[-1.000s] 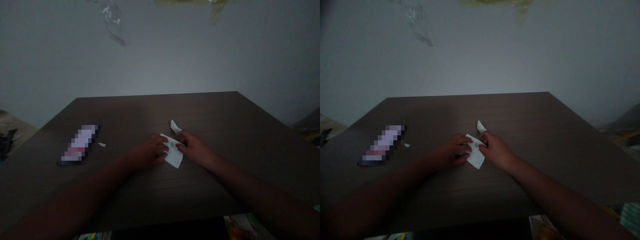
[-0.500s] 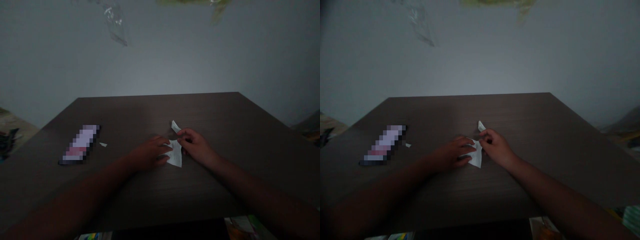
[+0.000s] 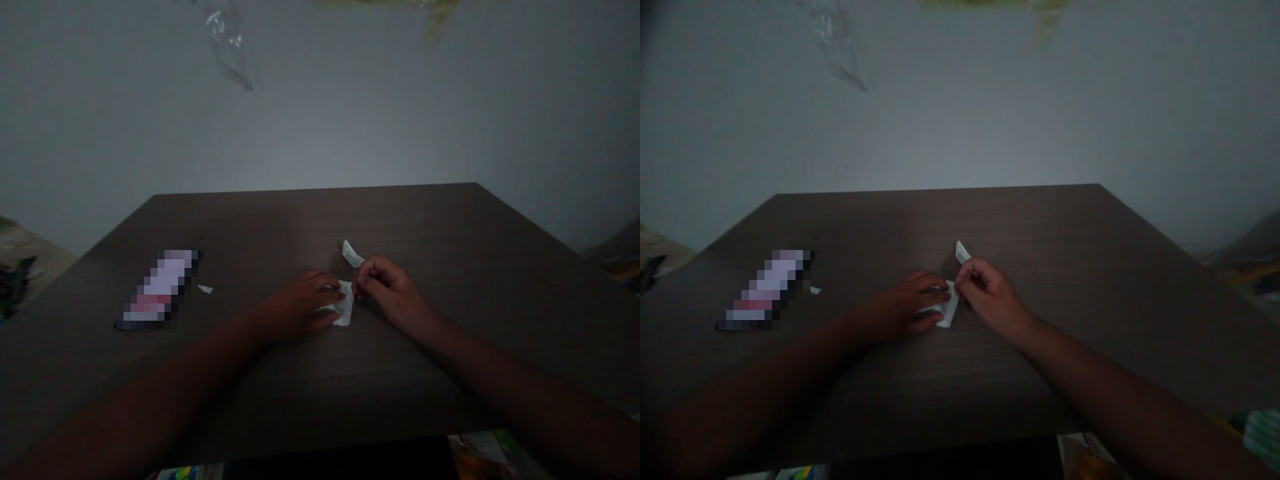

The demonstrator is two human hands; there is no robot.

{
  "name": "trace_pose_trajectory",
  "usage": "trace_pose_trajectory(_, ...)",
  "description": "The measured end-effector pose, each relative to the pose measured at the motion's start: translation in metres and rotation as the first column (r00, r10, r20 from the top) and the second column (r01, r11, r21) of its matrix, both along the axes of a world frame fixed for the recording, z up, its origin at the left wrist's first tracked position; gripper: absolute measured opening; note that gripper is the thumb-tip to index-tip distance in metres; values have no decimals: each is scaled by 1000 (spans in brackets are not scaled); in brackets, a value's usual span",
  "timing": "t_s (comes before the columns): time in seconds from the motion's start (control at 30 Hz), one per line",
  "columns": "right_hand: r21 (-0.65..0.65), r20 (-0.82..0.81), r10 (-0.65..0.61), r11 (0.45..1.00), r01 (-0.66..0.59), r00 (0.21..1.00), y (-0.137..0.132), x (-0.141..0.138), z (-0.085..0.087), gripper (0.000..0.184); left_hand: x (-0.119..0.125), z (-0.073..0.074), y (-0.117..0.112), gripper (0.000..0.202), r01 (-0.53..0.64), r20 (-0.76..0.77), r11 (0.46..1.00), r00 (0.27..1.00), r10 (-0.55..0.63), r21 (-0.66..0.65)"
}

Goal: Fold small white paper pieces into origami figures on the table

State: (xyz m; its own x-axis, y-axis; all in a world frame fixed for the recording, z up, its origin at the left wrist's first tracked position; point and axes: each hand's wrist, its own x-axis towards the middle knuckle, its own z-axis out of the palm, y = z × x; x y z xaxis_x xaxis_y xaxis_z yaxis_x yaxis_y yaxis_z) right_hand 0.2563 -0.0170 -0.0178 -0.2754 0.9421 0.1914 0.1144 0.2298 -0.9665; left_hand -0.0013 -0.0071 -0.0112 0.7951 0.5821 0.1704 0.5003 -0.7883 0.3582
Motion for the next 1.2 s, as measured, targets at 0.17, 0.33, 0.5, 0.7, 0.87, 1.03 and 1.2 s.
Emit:
trace_pose_trajectory(0.17,116,104,57,991,-69,993,-3,0,1,16,-2,-6,4,27,-3,26,1000,1000,4,-22)
trace_pose_trajectory(0.33,224,198,20,972,-65,980,-3,1,2,9,-4,-13,10,29,-36,78,995,996,43,-92)
trace_pose_trajectory(0.5,242,179,-60,970,15,982,-1,2,0,12,-1,-10,7,28,-42,92,993,994,52,-106)
trace_pose_trajectory(0.7,186,183,-137,977,102,973,-6,3,0,20,5,-8,2,32,-46,41,995,998,49,-88)
trace_pose_trajectory(0.87,150,205,-170,979,140,964,-11,8,2,25,9,-11,3,33,-47,-8,998,999,47,-47)
trace_pose_trajectory(1.03,111,261,-183,981,158,948,-11,8,5,33,11,-11,3,34,-23,-19,999,1000,24,27)
trace_pose_trajectory(1.2,72,273,-213,977,201,938,-9,5,4,37,12,-10,1,32,-13,-32,995,999,16,101)
